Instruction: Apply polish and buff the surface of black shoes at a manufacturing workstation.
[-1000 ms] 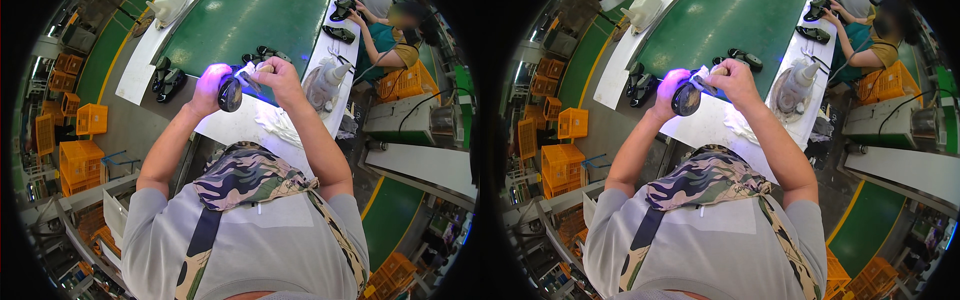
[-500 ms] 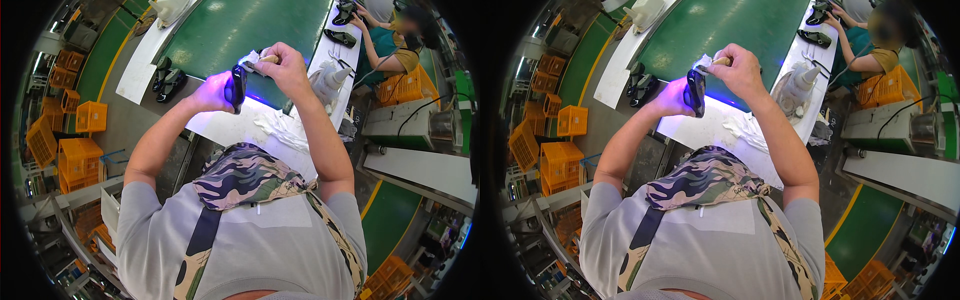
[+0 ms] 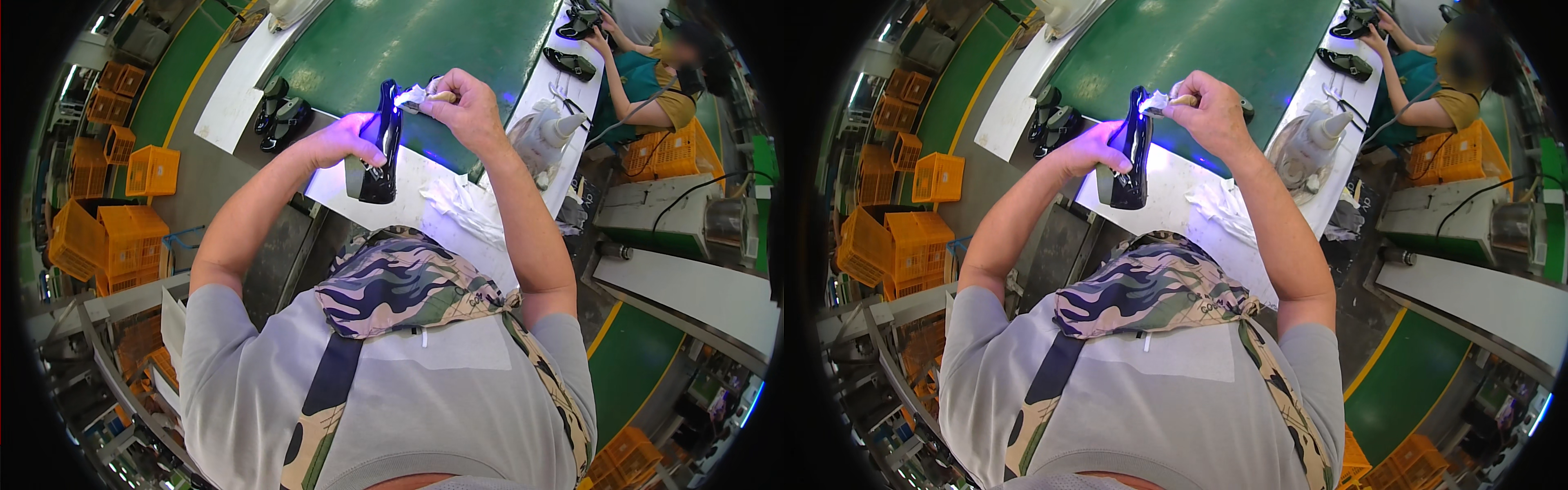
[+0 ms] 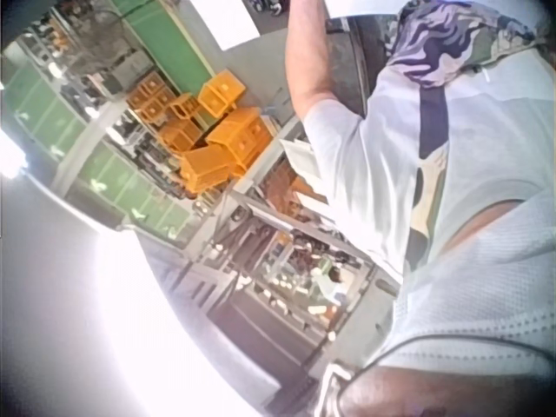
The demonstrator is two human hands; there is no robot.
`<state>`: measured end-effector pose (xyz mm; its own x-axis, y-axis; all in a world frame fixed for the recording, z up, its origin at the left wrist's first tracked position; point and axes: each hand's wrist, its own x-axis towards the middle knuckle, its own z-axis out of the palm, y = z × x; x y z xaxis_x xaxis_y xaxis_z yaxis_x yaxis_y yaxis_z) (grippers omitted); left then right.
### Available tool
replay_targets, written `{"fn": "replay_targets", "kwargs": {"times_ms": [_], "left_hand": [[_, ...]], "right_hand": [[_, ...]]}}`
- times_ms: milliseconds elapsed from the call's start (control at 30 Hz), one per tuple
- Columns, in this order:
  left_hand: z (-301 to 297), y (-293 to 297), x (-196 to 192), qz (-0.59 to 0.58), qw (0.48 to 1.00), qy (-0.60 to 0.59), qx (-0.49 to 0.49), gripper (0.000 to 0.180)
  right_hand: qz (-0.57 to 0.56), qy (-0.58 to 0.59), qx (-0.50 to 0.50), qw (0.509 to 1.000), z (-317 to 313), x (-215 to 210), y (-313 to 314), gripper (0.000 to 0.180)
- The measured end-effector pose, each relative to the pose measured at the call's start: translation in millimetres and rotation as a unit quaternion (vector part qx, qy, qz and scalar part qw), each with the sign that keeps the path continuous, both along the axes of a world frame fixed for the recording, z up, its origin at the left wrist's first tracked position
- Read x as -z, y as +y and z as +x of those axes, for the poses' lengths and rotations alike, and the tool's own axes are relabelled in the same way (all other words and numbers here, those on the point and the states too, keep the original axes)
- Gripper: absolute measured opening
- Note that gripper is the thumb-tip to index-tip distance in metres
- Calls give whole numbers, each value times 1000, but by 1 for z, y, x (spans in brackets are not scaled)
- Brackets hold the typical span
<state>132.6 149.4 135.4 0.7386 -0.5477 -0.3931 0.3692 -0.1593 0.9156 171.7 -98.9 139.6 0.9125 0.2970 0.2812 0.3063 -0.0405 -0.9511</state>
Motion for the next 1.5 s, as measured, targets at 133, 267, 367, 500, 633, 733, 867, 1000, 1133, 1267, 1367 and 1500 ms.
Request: {"fn": "replay_targets", "kwargs": {"times_ms": [133, 267, 367, 500, 633, 733, 867, 1000, 1133, 1267, 1367, 1500], "left_hand": [[-1, 2, 8, -52, 997, 43, -37, 37], [-2, 5, 13, -94, 988, 90, -85, 33], [-3, 9, 18, -116, 980, 113, -113, 32], [-8, 14, 23, -148, 967, 136, -157, 31], [-16, 19, 33, -188, 947, 168, -201, 34], [-26, 18, 40, -198, 932, 193, -237, 36], [-44, 15, 41, -235, 911, 216, -260, 35], [-66, 12, 55, -275, 877, 244, -311, 35], [-90, 0, 59, -328, 843, 241, -351, 34], [-111, 2, 77, -350, 819, 250, -379, 35], [-123, 1, 89, -364, 786, 250, -432, 42], [-137, 0, 88, -466, 780, 206, -363, 47]], "right_hand": [[3, 3, -22, 1000, -3, 13, 2, 23], [-9, 31, -28, 999, -8, 22, 5, 21], [-1, 34, -48, 998, -14, 25, 7, 21], [25, 95, -104, 990, -19, 34, 8, 23], [6, 108, -130, 986, -24, 35, 7, 25], [-2, 84, -136, 987, -29, 31, 7, 25], [8, 19, -124, 992, -37, 34, 10, 23], [30, -14, -145, 989, -44, 34, 14, 25], [65, -14, -175, 982, -52, 38, 13, 27], [55, -29, -203, 977, -57, 41, 13, 28], [70, -42, -218, 972, -59, 42, 17, 29], [78, -51, -235, 968, -61, 51, 32, 27]]}}
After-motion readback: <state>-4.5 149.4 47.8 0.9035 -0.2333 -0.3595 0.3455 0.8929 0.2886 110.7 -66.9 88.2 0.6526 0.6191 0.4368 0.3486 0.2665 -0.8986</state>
